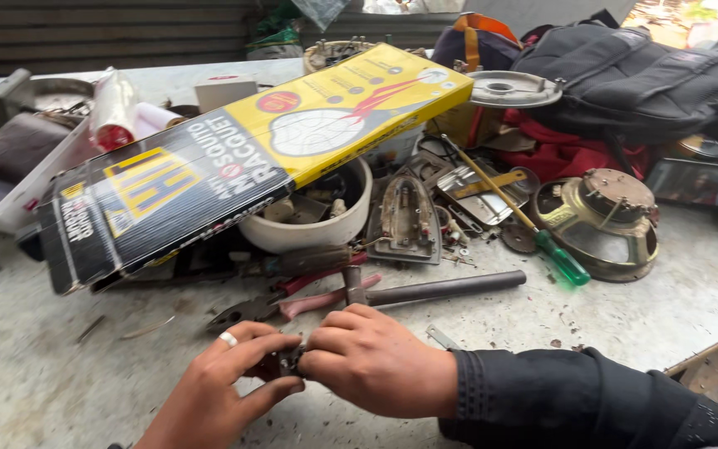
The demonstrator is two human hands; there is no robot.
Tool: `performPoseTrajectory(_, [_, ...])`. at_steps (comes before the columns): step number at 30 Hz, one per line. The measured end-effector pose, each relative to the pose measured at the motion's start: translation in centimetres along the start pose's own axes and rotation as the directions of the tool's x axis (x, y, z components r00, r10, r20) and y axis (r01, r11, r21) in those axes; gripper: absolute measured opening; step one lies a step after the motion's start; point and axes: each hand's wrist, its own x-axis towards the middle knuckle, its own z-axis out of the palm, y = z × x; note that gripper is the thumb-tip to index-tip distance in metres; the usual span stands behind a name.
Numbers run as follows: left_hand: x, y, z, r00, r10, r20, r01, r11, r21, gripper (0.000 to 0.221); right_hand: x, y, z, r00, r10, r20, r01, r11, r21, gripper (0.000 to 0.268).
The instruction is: The person disassembles a small plastic electrical component by hand and using a screwdriver, then uses a hammer to force a metal part back into place before reassembling the unit.
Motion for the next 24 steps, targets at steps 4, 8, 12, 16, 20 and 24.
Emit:
performPoseTrajectory(4, [0.5, -1.1, 0.3, 0.978, -0.207, 0.026, 0.208, 0.976, -0.067, 0.051, -0.3, 0.7, 0.3, 0.996, -0.084, -0.006, 0.084, 0.996, 0.003, 0.023])
performPoseTrajectory(8, [0.6, -1.7, 0.7, 0.95, -0.278, 0.141, 0.302, 0.934, -0.193, 0.05, -1.2, 1.0, 0.2, 0.987, -0.14, 0.084, 0.138, 0.99, 0.023, 0.025])
performPoseTrajectory(12, [0.4, -1.7, 1.1, 0.926, -0.331, 0.18, 0.372, 0.88, -0.295, 0.046, -1.4, 1.0, 0.3, 0.998, -0.05, 0.026, 0.046, 0.989, 0.144, 0.021])
performPoseTrajectory(16, [0.4, -0.9, 1.3, 0.929, -0.338, 0.148, 0.368, 0.878, -0.306, 0.048, -1.4, 0.5, 0.5, 0.998, 0.06, -0.028, -0.051, 0.97, 0.238, 0.021])
performPoseTrajectory(20, [0.4, -0.3, 1.3, 0.931, -0.337, 0.14, 0.365, 0.87, -0.333, 0.051, -1.5, 0.3, 0.7, 0.991, 0.126, -0.041, -0.112, 0.96, 0.256, 0.021])
performPoseTrajectory(24, [0.2, -0.9, 1.6, 0.917, -0.33, 0.222, 0.397, 0.788, -0.471, 0.053, -1.5, 0.3, 0.5, 0.99, 0.132, -0.05, -0.115, 0.959, 0.258, 0.019])
